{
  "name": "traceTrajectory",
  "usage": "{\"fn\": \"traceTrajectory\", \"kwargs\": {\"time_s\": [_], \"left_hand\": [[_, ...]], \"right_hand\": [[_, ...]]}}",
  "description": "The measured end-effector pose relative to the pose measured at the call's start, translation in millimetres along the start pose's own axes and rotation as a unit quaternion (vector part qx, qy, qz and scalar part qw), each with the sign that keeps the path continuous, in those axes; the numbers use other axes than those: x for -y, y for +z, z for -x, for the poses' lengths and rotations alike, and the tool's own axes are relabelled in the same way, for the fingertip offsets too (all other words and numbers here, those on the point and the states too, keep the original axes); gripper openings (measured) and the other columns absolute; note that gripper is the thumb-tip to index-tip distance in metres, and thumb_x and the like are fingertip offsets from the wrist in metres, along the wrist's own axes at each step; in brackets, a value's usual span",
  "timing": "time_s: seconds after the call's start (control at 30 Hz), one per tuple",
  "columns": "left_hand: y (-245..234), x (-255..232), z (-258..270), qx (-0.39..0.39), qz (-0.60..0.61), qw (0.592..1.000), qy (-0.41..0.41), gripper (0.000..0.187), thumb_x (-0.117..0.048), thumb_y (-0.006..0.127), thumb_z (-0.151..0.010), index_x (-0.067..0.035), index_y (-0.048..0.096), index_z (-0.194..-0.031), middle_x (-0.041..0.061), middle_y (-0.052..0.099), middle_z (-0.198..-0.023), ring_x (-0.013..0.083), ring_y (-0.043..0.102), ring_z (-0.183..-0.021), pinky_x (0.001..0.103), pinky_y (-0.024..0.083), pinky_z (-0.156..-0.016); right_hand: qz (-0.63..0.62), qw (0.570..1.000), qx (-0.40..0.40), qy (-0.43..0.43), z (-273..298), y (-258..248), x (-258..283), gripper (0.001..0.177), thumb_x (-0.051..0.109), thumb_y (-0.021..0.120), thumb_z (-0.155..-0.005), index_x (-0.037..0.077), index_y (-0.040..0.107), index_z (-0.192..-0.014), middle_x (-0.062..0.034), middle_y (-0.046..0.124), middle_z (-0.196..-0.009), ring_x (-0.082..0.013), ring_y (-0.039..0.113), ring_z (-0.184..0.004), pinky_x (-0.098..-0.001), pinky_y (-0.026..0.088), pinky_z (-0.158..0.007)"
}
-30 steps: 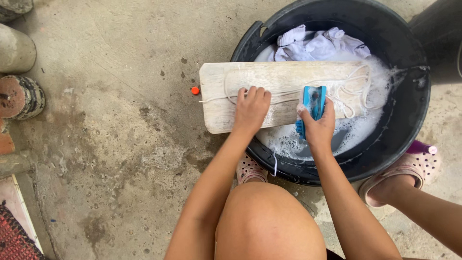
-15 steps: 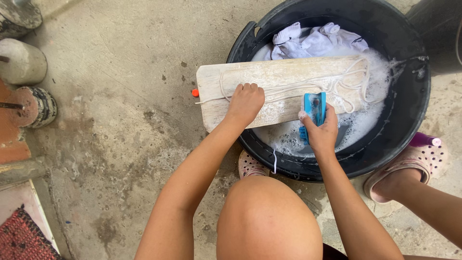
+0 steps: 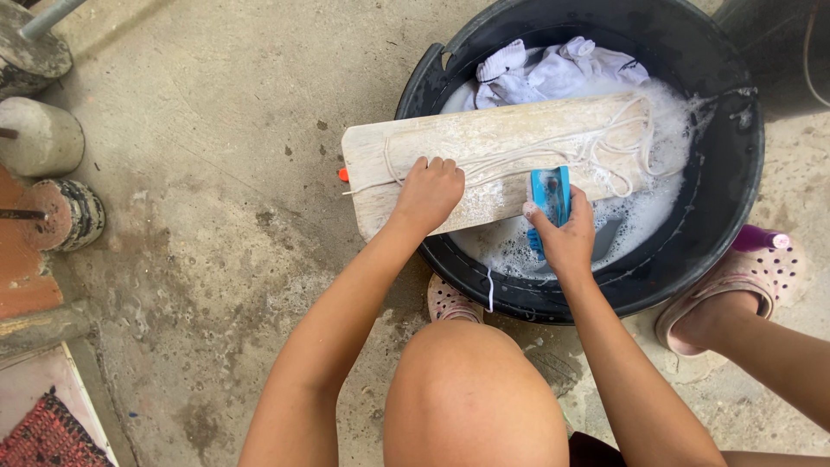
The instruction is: The person washes laundry by hand, scrubbing cords on a washboard with a brush over a bucket of soapy water, wringing them out, and scrubbing a sock on the board.
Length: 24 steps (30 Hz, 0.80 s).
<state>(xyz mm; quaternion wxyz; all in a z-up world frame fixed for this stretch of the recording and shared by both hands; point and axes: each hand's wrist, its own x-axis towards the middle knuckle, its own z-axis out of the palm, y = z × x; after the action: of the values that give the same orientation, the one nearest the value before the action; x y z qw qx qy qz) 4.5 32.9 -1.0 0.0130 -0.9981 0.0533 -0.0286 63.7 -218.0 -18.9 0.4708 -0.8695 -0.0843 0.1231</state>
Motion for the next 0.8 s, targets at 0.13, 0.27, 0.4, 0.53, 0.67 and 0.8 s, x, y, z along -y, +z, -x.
{"fn": "traceTrajectory", "kwargs": {"time_s": [0.13,0.27,0.4,0.53,0.67,0.8], "left_hand": [[2.2,-7.1,-4.2,0.004,0.025,1.0,0.014,0.002,-0.006,0.069,-0.073,-0.007,0.069,-0.074,0.008,0.068,-0.081,0.0239,0.067,-0.082,0.039,0.051,-0.07],[12.2,-13.5,-15.5,0.044,-0.026,0.999,-0.006,0.004,-0.007,0.068,-0.072,-0.006,0.071,-0.076,0.007,0.068,-0.078,0.0233,0.067,-0.081,0.039,0.051,-0.065],[16.1,-13.9,-21.8,0.111,-0.086,0.99,0.005,0.004,-0.008,0.068,-0.076,-0.007,0.072,-0.076,0.007,0.068,-0.076,0.0231,0.066,-0.079,0.038,0.051,-0.064],[2.6,3.4,-10.2,0.122,-0.018,0.992,0.007,0.006,-0.007,0.067,-0.08,-0.008,0.071,-0.075,0.007,0.068,-0.078,0.0212,0.067,-0.081,0.038,0.053,-0.076],[-26.8,27.2,17.8,0.161,-0.03,0.986,-0.014,0.003,-0.008,0.065,-0.087,-0.006,0.067,-0.087,0.007,0.068,-0.081,0.0169,0.066,-0.075,0.032,0.053,-0.061],[-53.8,52.2,38.8,0.29,-0.076,0.952,-0.057,0.011,-0.013,0.059,-0.096,-0.004,0.062,-0.101,0.008,0.069,-0.077,0.0145,0.066,-0.06,0.029,0.053,-0.051]], "right_hand": [[-0.002,1.0,0.005,0.006,2.5,6.5,-1.8,0.064,0.032,0.085,-0.084,0.003,0.057,-0.134,-0.0166,0.06,-0.121,-0.0299,0.058,-0.113,-0.0415,0.047,-0.098],[0.027,0.999,0.01,-0.024,2.8,6.0,-6.5,0.065,0.033,0.085,-0.084,0.002,0.057,-0.134,-0.017,0.061,-0.121,-0.0325,0.058,-0.115,-0.0433,0.046,-0.098],[0.024,0.999,0.014,-0.017,1.3,2.6,-8.8,0.068,0.036,0.085,-0.085,0.002,0.055,-0.136,-0.018,0.059,-0.121,-0.0328,0.058,-0.114,-0.0435,0.046,-0.098],[0.077,0.995,0.021,-0.065,1.1,-0.4,3.0,0.07,0.038,0.083,-0.085,0.003,0.055,-0.14,-0.0196,0.059,-0.123,-0.0373,0.054,-0.117,-0.0475,0.044,-0.099],[0.145,0.961,0.064,-0.227,-3.8,2.7,27.0,0.07,0.039,0.081,-0.086,0.005,0.055,-0.142,-0.0235,0.057,-0.127,-0.0415,0.05,-0.123,-0.0527,0.041,-0.104],[0.116,0.949,0.104,-0.272,-14.4,7.3,42.2,0.067,0.034,0.078,-0.088,0.006,0.055,-0.144,-0.0188,0.059,-0.13,-0.0428,0.047,-0.132,-0.0514,0.041,-0.108]]}}
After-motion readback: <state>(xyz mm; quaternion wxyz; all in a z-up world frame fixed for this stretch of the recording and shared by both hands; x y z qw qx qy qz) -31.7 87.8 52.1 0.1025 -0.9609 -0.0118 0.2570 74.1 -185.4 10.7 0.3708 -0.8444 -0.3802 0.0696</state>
